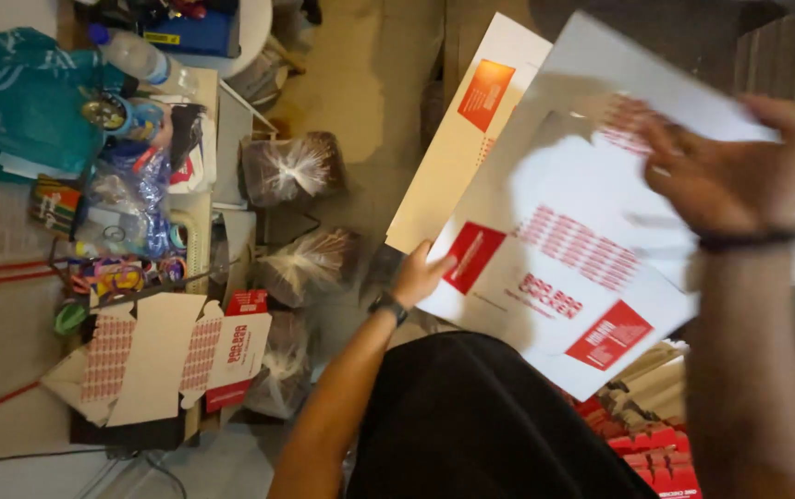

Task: The person assembles flat cardboard boxes by folding flaps and inserting tabs into slots. They handle multiple boxes one at a time, aligning edges and pressing flaps to form the box shape.

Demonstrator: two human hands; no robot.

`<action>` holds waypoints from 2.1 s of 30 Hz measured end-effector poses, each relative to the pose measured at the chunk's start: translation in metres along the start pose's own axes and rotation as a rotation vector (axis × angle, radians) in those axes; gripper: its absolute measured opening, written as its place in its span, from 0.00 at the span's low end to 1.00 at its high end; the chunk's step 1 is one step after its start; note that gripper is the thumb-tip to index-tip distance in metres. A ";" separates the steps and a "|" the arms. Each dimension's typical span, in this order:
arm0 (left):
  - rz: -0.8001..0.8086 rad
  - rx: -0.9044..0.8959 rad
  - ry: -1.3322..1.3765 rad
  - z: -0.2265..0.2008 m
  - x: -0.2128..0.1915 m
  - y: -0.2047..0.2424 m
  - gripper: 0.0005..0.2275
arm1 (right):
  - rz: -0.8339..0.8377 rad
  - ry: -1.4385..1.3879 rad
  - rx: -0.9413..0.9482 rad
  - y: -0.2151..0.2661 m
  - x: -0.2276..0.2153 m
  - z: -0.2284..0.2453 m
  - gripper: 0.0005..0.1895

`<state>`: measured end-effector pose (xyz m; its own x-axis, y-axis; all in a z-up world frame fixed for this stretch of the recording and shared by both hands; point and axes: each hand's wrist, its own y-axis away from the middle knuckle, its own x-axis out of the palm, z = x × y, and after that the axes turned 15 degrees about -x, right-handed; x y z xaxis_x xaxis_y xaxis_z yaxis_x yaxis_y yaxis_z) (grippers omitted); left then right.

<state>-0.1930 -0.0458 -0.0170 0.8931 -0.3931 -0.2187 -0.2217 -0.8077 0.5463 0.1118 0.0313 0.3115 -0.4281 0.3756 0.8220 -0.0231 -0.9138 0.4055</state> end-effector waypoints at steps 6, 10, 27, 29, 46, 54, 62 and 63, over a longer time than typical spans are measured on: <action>0.027 -0.423 -0.327 0.051 0.028 -0.064 0.29 | -0.520 0.100 -0.324 -0.107 -0.228 -0.053 0.30; 0.072 -0.505 -0.497 0.041 0.023 -0.042 0.31 | -0.414 1.015 -0.138 -0.103 -0.318 -0.140 0.08; -0.145 -0.714 -0.564 0.004 0.046 -0.031 0.29 | -0.112 1.615 0.570 -0.064 -0.227 -0.212 0.20; -0.266 -0.635 -0.559 -0.010 0.058 -0.010 0.23 | -0.059 1.611 0.601 -0.060 -0.212 -0.197 0.19; 0.271 -0.444 -0.686 -0.061 -0.002 -0.063 0.32 | -0.129 1.298 0.617 -0.069 -0.250 -0.195 0.23; 0.407 -0.601 -0.673 -0.139 0.004 -0.094 0.39 | -0.356 1.119 0.426 -0.087 -0.265 -0.217 0.32; 0.346 -0.427 -1.074 -0.130 0.012 -0.108 0.31 | -0.554 1.139 0.406 -0.099 -0.240 -0.213 0.23; 0.349 -0.428 -1.082 -0.124 0.013 -0.109 0.31 | -0.556 1.130 0.406 -0.100 -0.240 -0.215 0.23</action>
<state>-0.1091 0.0915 0.0208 -0.0227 -0.8892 -0.4569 -0.0555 -0.4552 0.8886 0.0224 -0.0009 -0.0128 -0.9664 0.1671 -0.1955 -0.2537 -0.4952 0.8309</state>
